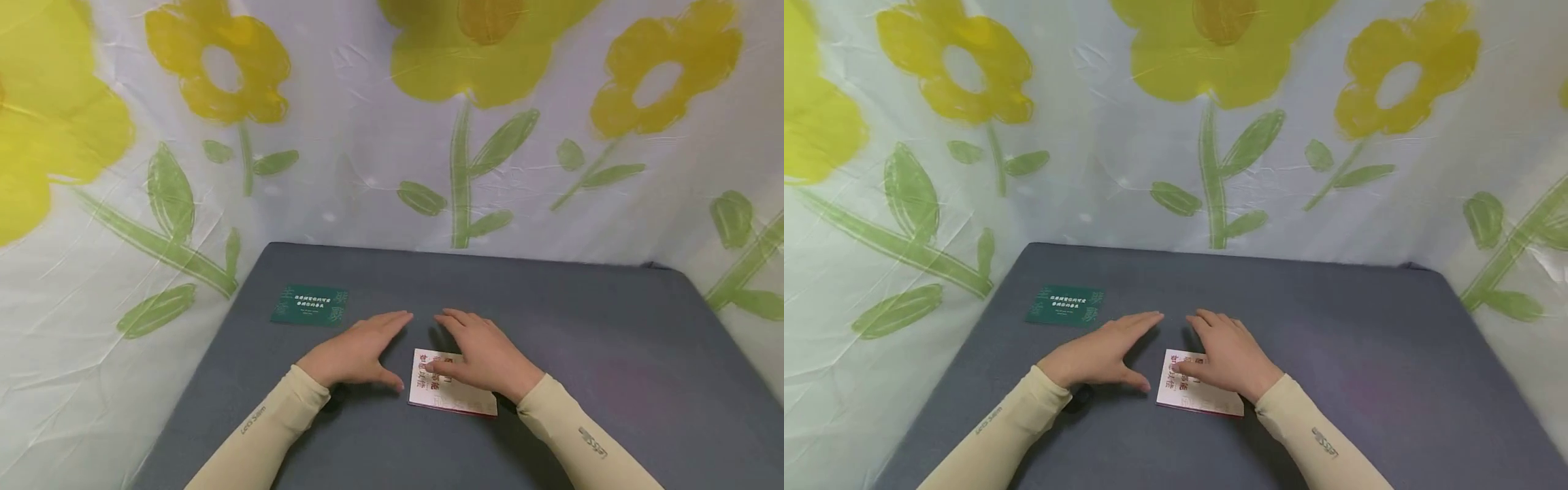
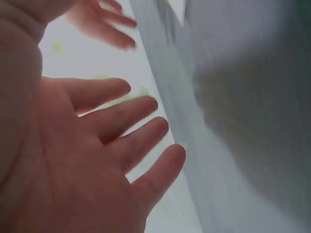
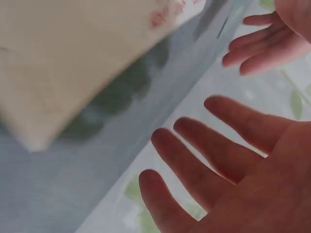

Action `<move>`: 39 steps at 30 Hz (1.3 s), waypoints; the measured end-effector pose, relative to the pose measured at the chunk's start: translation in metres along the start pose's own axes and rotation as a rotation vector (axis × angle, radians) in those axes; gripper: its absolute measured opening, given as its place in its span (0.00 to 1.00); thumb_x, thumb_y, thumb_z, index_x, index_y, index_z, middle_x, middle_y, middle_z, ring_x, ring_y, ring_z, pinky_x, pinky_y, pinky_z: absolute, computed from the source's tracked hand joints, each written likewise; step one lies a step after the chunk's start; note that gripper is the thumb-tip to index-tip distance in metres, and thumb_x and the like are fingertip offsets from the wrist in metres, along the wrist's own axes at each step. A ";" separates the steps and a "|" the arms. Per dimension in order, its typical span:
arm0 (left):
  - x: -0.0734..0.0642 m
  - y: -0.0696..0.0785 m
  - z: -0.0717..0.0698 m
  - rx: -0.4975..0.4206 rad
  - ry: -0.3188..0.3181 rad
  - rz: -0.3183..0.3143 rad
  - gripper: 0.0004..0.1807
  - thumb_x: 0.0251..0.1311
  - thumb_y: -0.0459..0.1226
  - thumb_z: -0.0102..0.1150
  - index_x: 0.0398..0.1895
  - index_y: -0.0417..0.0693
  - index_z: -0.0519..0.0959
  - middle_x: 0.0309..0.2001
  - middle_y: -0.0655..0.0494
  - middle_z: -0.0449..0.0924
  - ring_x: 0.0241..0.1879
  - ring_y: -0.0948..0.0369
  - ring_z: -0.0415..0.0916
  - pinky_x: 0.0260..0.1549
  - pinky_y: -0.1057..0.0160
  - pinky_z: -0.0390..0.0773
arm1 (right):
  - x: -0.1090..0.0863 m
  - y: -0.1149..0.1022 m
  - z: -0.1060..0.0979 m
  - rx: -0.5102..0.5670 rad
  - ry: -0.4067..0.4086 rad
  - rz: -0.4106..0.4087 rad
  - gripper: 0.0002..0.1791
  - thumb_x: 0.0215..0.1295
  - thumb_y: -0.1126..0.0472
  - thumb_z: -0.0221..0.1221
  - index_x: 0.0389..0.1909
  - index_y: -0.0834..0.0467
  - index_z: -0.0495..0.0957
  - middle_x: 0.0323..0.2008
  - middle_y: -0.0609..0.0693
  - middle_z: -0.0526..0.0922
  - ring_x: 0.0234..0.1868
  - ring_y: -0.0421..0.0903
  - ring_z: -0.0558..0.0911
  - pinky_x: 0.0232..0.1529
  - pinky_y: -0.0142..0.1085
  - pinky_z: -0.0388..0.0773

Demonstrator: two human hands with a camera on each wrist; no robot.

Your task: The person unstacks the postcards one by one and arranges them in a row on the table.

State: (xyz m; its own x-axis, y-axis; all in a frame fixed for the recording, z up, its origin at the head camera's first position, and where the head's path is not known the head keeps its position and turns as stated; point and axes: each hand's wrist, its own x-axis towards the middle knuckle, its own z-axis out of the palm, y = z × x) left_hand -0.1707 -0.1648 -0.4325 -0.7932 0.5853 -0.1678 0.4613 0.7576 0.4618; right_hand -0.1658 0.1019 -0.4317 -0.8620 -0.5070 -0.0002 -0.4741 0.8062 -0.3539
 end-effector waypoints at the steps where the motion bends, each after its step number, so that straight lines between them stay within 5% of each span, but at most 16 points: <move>1: 0.003 0.008 0.003 0.015 -0.013 0.023 0.66 0.53 0.58 0.83 0.89 0.51 0.54 0.87 0.51 0.56 0.86 0.50 0.56 0.82 0.38 0.61 | -0.007 0.002 0.001 0.008 0.007 -0.001 0.49 0.64 0.33 0.72 0.77 0.58 0.73 0.76 0.59 0.75 0.75 0.63 0.77 0.72 0.66 0.74; 7: 0.007 0.033 0.019 0.093 -0.079 0.077 0.66 0.53 0.59 0.83 0.88 0.49 0.54 0.87 0.49 0.57 0.86 0.51 0.57 0.81 0.43 0.65 | -0.037 0.007 0.011 0.046 0.004 -0.008 0.54 0.54 0.35 0.80 0.77 0.57 0.73 0.74 0.57 0.77 0.72 0.61 0.79 0.68 0.64 0.77; 11: 0.008 0.034 0.024 0.118 -0.083 0.067 0.64 0.54 0.56 0.83 0.88 0.48 0.55 0.86 0.52 0.60 0.84 0.53 0.59 0.80 0.45 0.65 | -0.045 0.008 0.014 0.037 -0.004 -0.019 0.60 0.47 0.40 0.85 0.78 0.59 0.70 0.72 0.58 0.78 0.70 0.60 0.79 0.67 0.62 0.78; 21: 0.007 0.037 0.033 0.182 -0.032 0.081 0.57 0.57 0.53 0.83 0.86 0.48 0.61 0.80 0.54 0.70 0.78 0.54 0.70 0.76 0.46 0.72 | -0.049 0.011 0.014 -0.001 -0.006 -0.053 0.50 0.47 0.50 0.84 0.73 0.58 0.76 0.65 0.55 0.83 0.59 0.56 0.85 0.59 0.57 0.83; 30: 0.010 0.042 0.035 0.185 -0.044 0.092 0.57 0.59 0.54 0.81 0.86 0.49 0.60 0.80 0.56 0.70 0.78 0.55 0.70 0.76 0.48 0.72 | -0.054 0.014 0.008 0.004 -0.034 -0.017 0.48 0.48 0.50 0.84 0.72 0.57 0.77 0.66 0.55 0.84 0.62 0.57 0.85 0.62 0.58 0.82; 39: 0.015 0.044 0.036 0.182 -0.037 0.111 0.57 0.58 0.53 0.81 0.86 0.46 0.60 0.80 0.53 0.71 0.78 0.55 0.71 0.79 0.51 0.69 | -0.056 0.024 0.007 -0.010 0.025 -0.088 0.46 0.47 0.46 0.85 0.69 0.56 0.80 0.63 0.52 0.86 0.60 0.54 0.86 0.61 0.56 0.83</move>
State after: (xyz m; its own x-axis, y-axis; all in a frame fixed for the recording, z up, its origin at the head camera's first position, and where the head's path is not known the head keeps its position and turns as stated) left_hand -0.1484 -0.1127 -0.4459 -0.7200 0.6757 -0.1579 0.6121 0.7256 0.3144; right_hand -0.1276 0.1472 -0.4464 -0.8212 -0.5681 0.0538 -0.5498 0.7622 -0.3417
